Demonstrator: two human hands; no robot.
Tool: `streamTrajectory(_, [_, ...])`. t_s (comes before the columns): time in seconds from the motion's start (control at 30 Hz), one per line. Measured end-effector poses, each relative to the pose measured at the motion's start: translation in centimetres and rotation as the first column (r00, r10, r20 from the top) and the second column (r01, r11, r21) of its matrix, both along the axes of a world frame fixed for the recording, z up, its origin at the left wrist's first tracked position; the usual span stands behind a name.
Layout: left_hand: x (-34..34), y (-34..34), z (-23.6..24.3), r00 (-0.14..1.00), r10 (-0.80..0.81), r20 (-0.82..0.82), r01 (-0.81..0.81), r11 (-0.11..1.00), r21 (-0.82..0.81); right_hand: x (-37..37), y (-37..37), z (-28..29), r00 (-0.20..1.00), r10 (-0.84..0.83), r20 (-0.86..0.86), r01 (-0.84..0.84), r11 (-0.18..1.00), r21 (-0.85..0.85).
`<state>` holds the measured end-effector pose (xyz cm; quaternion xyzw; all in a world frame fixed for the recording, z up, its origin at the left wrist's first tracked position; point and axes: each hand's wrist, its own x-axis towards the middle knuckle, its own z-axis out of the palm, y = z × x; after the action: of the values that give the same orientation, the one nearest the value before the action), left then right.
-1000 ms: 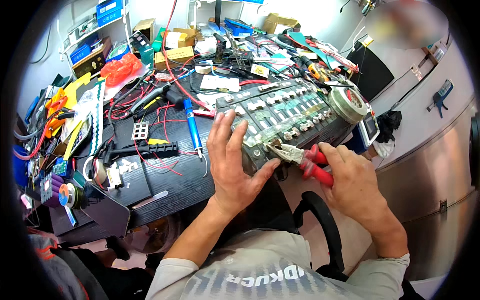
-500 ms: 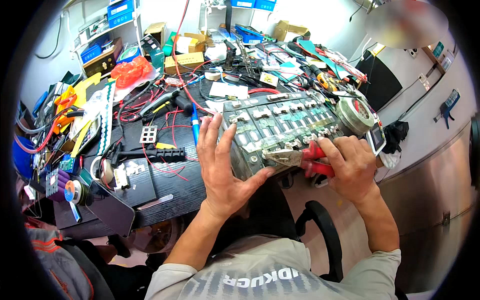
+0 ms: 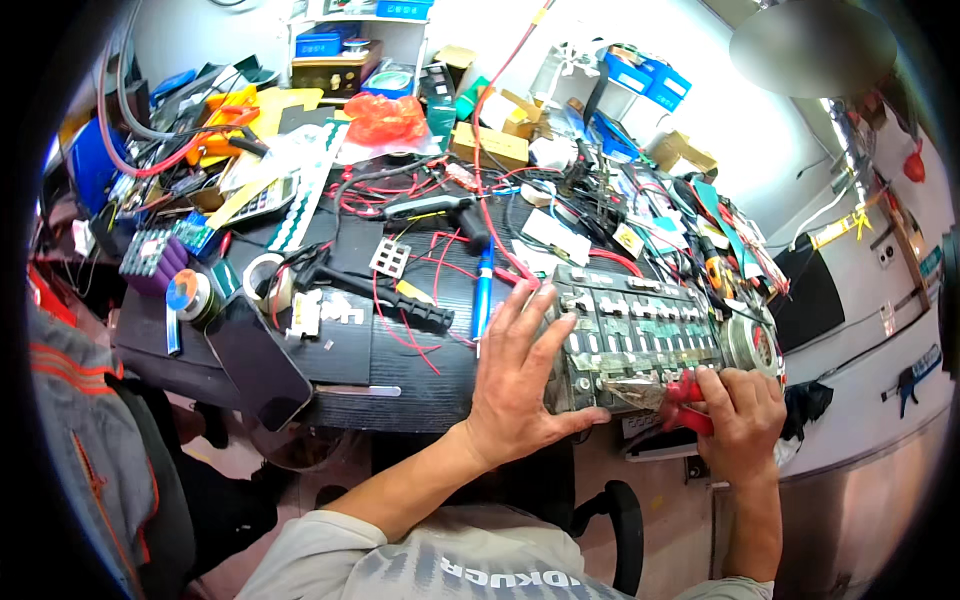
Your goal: The person works on a large electrical battery pack by hand and with pliers, prying and pulling at various metal components on its top surface.
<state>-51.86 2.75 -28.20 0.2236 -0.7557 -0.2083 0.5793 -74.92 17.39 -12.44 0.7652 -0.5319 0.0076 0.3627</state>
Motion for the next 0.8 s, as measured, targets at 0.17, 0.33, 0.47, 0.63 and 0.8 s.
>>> streamTrajectory(0.17, [0.0,0.0,0.1,0.993,-0.040,0.109,0.036,0.999,0.038,0.8,-0.9,3.3,0.998,-0.041,-0.056,0.049,0.989,0.141])
streamTrajectory(0.33, [0.0,0.2,0.0,0.995,-0.022,0.094,0.019,0.999,0.038,1.5,-1.4,4.5,0.989,-0.018,-0.144,0.047,0.978,0.205])
streamTrajectory(0.47, [0.2,0.2,0.1,0.997,0.006,0.075,-0.010,0.999,0.052,3.3,-2.0,11.3,0.974,0.082,-0.211,-0.047,0.985,0.169])
streamTrajectory(0.63, [0.5,0.4,0.3,0.997,-0.003,0.082,-0.004,0.997,0.078,2.2,6.5,23.4,0.958,-0.190,-0.215,0.103,0.926,-0.363])
streamTrajectory(0.8, [2.1,2.9,0.6,0.985,-0.018,-0.169,0.001,0.995,-0.099,-1.5,14.6,13.1,0.886,-0.313,0.343,0.358,0.931,-0.075])
